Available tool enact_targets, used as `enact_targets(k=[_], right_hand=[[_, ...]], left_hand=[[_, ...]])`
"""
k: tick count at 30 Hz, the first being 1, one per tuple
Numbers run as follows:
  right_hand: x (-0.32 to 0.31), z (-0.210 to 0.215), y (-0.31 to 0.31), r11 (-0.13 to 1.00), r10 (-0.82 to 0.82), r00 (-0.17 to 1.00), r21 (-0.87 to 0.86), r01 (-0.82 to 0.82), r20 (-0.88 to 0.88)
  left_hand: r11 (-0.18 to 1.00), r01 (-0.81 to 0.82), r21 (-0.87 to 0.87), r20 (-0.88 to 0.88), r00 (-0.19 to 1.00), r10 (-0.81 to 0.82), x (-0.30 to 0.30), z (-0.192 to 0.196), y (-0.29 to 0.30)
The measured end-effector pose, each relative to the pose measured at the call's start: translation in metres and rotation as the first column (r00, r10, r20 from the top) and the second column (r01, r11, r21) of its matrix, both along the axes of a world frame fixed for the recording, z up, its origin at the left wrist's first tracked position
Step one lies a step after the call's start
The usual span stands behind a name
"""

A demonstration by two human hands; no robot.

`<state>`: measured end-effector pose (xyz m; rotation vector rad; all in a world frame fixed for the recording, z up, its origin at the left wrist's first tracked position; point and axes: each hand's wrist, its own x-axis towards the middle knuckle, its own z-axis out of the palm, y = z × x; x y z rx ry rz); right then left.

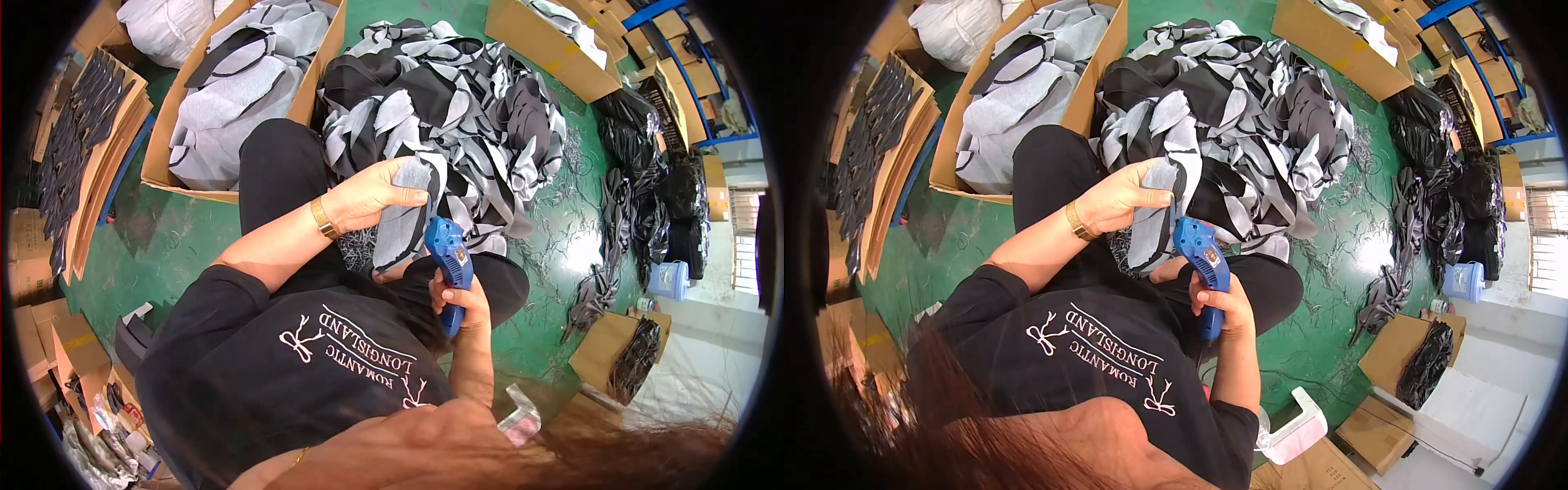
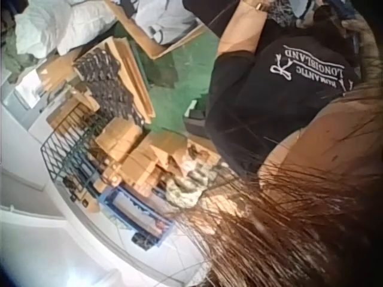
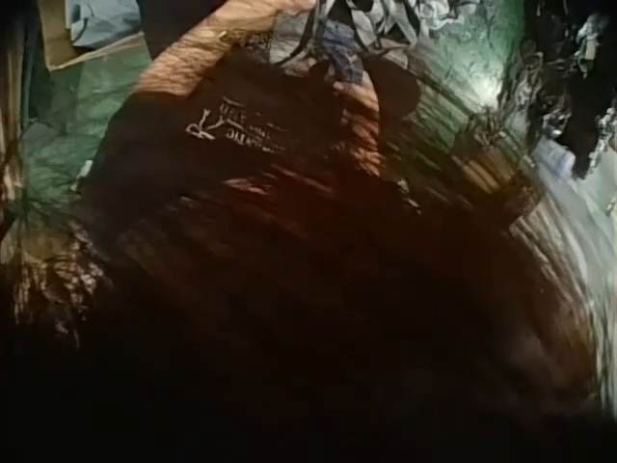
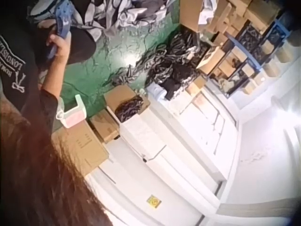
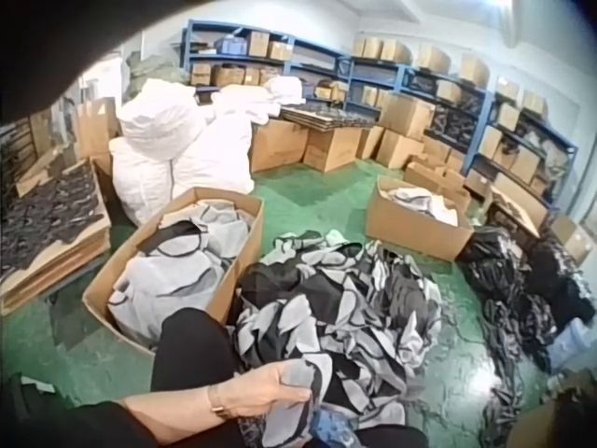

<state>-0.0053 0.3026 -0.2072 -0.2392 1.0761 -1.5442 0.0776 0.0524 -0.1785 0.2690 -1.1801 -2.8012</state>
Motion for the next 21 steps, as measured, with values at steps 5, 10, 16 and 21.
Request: enact_targets(k=[5,10,16,21], right_hand=[[0.008,-0.006,-0.009,0.996,-0.019,0.995,-0.081,0.027,0.097],[-0.005,-0.012,-0.021,0.983,-0.11,0.986,-0.133,0.126,0.125],[-0.019,0.01,-0.014,0.927,-0.289,0.855,0.098,0.363,-0.431],[0.006,0.023,-0.002,0.927,-0.181,0.821,0.184,0.326,-0.542]], left_hand=[[1.0,0.02,-0.004,-0.011,1.0,-0.02,0.002,-0.001,0.001],[0.996,0.067,-0.059,-0.015,0.998,-0.068,0.001,-0.003,0.007],[0.99,-0.122,0.066,0.073,0.99,0.118,-0.004,-0.016,-0.004],[0.979,-0.203,-0.025,0.075,0.976,0.205,-0.003,-0.022,-0.005]])
